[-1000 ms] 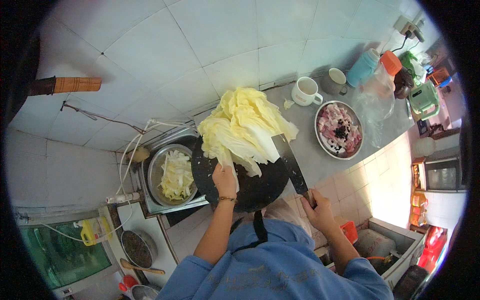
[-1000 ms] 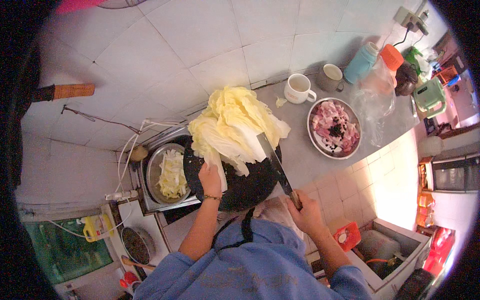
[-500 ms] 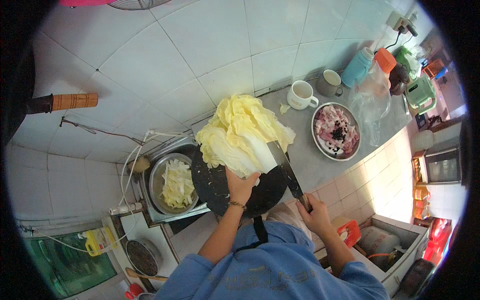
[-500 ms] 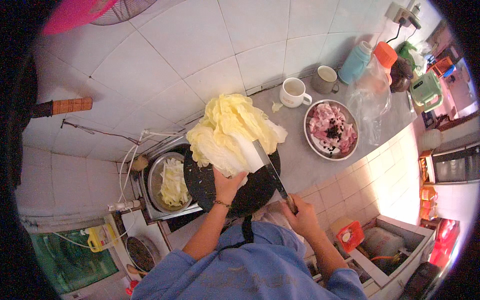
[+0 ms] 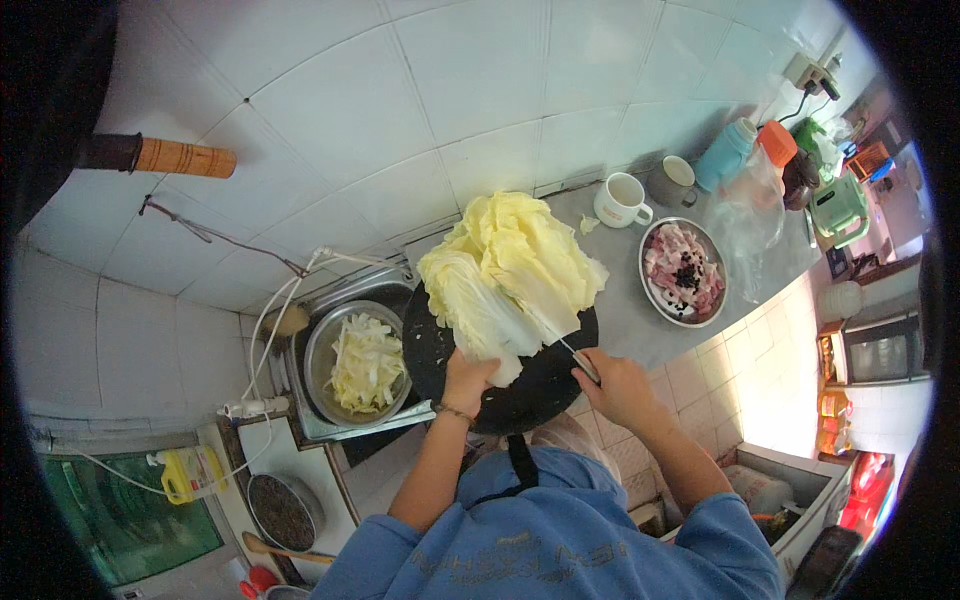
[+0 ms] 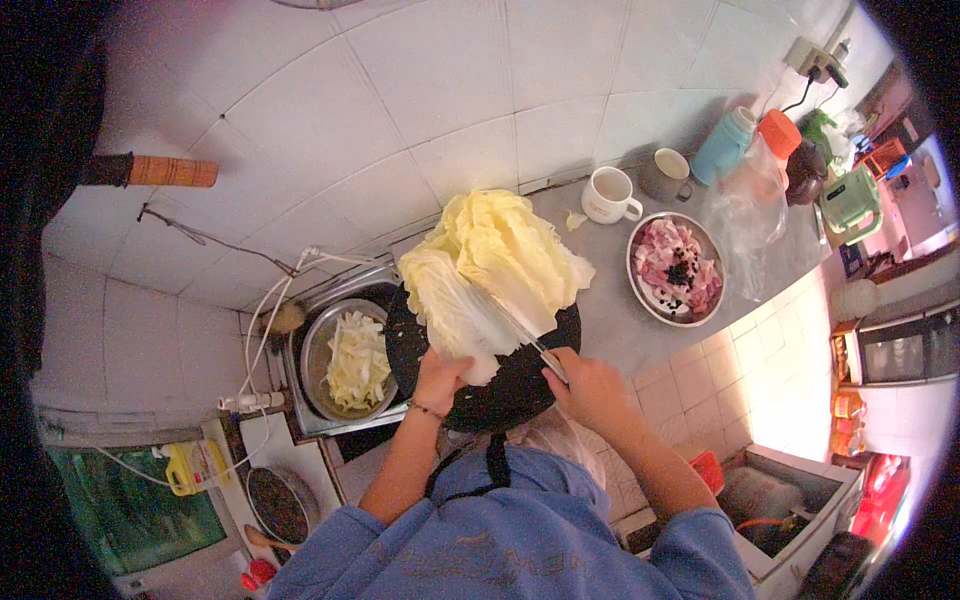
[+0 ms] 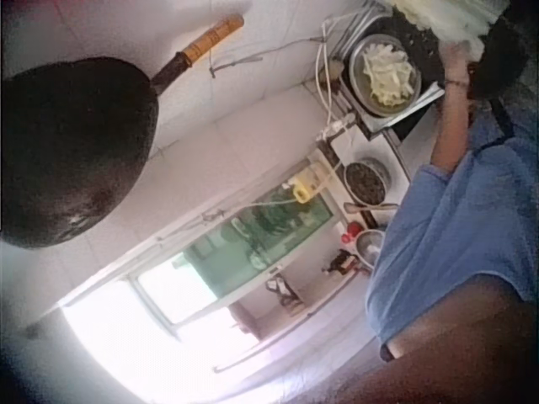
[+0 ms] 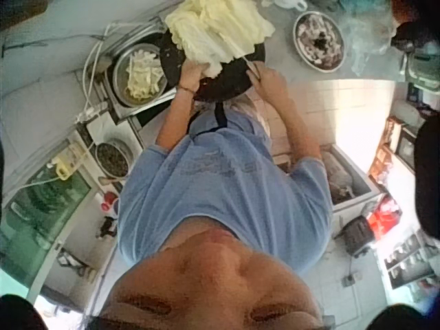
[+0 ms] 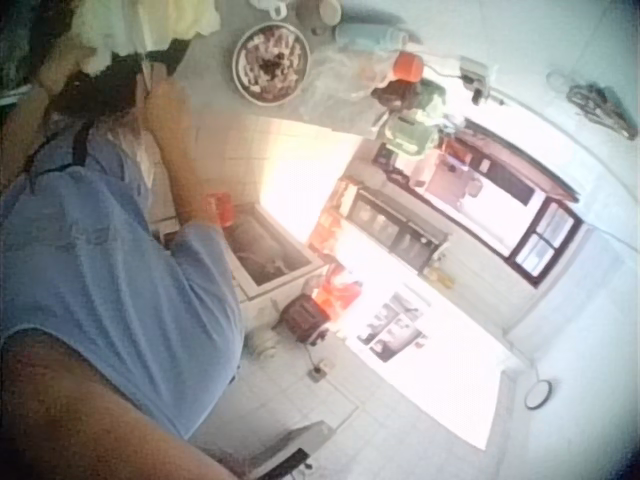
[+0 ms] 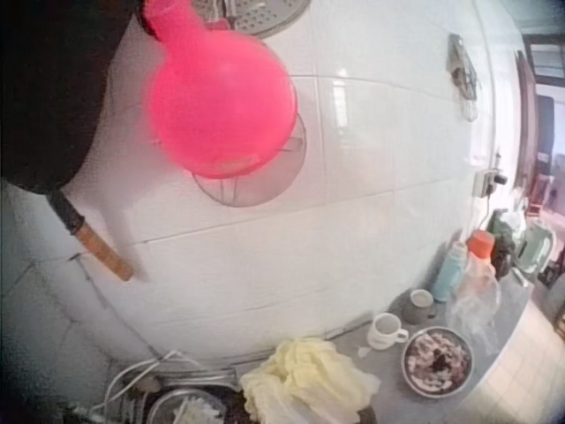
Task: The person retrieves a metal bowl from a cabinet, then uses a cleaver to chop napa cabbage on a cutting board. The chopped cabbage is transferred into the bowl. A plate of raw meat is visible nearby.
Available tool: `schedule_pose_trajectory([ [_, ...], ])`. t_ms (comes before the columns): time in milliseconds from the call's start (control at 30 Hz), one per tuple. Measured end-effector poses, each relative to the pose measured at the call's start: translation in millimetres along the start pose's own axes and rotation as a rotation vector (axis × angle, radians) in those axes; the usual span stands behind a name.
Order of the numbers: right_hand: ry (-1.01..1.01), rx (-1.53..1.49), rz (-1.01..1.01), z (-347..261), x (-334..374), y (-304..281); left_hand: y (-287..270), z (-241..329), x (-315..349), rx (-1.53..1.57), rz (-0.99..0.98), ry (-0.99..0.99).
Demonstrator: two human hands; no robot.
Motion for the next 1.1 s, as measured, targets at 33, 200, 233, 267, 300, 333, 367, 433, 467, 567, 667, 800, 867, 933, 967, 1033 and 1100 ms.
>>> schedule_pose_trajectory([
  [33, -0.009, 0.048, -0.021, -1, -3, 0, -6, -4, 4, 0.159, -0.036, -0.076],
  [200, -0.096, 0.139, -0.071, -6, -12, 2, -17, -11, 16, 0.423, -0.113, -0.067],
  [233, -0.103, 0.152, -0.106, -8, -12, 5, -16, -11, 17, 0.468, -0.142, -0.038],
  [267, -0.110, 0.165, -0.141, -10, -12, 7, -17, -11, 18, 0.497, -0.132, -0.062],
  [300, -0.106, 0.157, -0.166, -13, -10, 9, -17, -10, 18, 0.597, -0.192, -0.081],
  [333, -0.103, 0.150, -0.191, -16, -5, 13, -18, -10, 16, 0.680, -0.213, -0.154],
  [367, -0.107, 0.150, -0.213, -20, 0, 17, -17, -9, 16, 0.775, -0.273, -0.174],
  [433, -0.098, 0.130, -0.252, -29, 13, 28, -20, -12, 16, 0.624, -0.097, -0.169],
  [467, -0.103, 0.118, -0.271, -30, 20, 33, -20, -12, 16, 0.564, -0.046, -0.130],
  [567, -0.071, 0.016, -0.186, -25, 30, 39, -20, -17, 21, 0.507, 0.058, -0.043],
  [667, -0.012, -0.010, -0.131, -11, 34, 35, -26, -17, 30, 0.577, -0.026, -0.025],
  [800, 0.088, -0.080, -0.094, 2, 38, 17, -24, -22, 40, 0.753, -0.151, -0.059],
  [867, 0.054, -0.090, -0.124, -1, 42, 10, -14, -31, 38, 0.847, -0.220, -0.102],
  [933, 0.101, -0.185, -0.041, -2, 47, 5, -7, -43, 35, 0.792, -0.158, -0.216],
  [967, 0.101, -0.251, 0.011, -3, 49, 3, -6, -50, 34, 0.763, -0.068, -0.318],
  [1033, 0.191, -0.225, 0.099, 2, 54, 0, -7, -53, 38, 0.514, -0.070, -0.368],
  [1100, 0.265, -0.270, 0.201, 9, 60, -3, -19, -45, 44, 0.283, -0.127, -0.523],
])
Point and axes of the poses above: each hand's wrist, its own x-axis away from the middle knuckle, its own y-axis out of the palm, z = x × y, the point moved 3 cm from there along -x, towards the middle knuckle, and after that the axes turned 12 degrees about -y, right-handed, at the moved point
